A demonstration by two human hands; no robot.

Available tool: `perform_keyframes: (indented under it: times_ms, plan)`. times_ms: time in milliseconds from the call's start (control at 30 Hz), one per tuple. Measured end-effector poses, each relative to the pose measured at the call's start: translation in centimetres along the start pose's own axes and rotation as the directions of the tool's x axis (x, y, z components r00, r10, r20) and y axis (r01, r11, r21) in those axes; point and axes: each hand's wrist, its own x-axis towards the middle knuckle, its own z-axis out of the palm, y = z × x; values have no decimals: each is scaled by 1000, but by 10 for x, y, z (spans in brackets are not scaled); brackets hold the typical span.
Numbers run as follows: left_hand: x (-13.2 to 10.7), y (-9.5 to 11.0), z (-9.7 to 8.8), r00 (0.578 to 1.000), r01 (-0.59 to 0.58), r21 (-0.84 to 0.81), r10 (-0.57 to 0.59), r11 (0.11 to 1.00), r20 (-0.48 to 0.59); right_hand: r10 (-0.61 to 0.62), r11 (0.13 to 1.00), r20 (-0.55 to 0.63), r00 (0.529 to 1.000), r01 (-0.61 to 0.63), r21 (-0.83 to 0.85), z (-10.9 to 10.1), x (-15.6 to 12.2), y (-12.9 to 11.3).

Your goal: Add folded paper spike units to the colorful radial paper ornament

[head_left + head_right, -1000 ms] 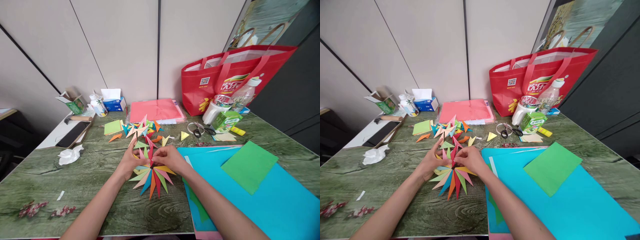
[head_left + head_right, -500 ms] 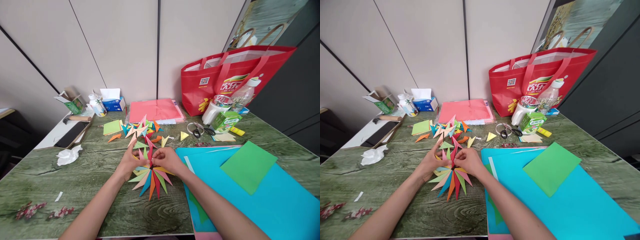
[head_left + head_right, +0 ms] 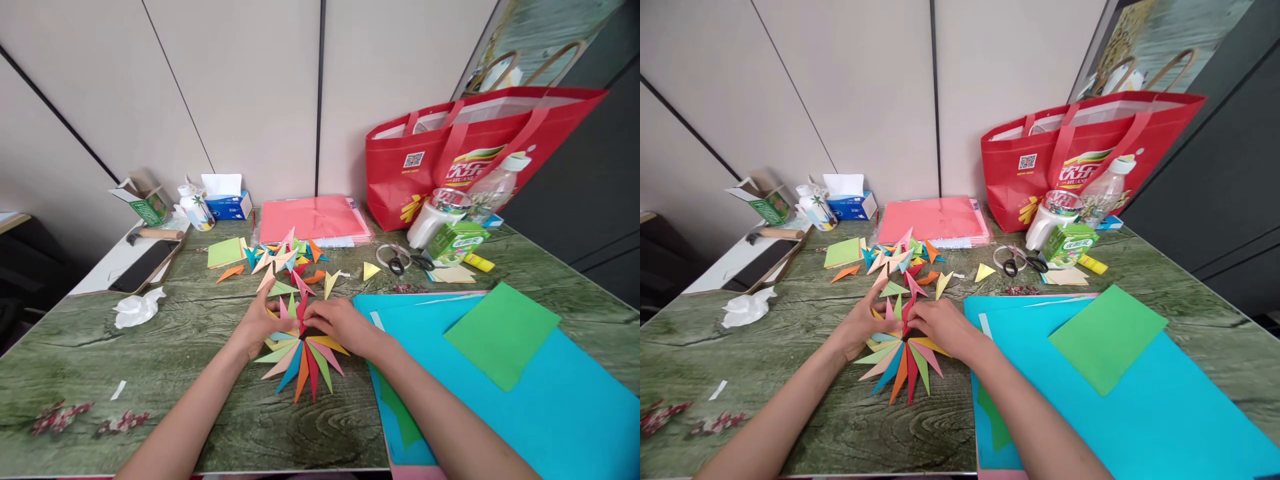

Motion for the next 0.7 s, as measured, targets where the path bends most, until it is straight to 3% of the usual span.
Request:
perform_keyframes:
  times_ms: [300,500,700]
  plan:
    - [-2,4,0,998,-68,31,67,997,9,-62,974,17,998,64,-218,6,-3,2]
    - [-4,4,1,997,-70,43,68,997,35,-13,992,59,998,21,-128,-1,-4,-5]
    - [-3,3,0,998,-66,52,66,996,18,20,987,66,998,-9,-163,0,-4,-8]
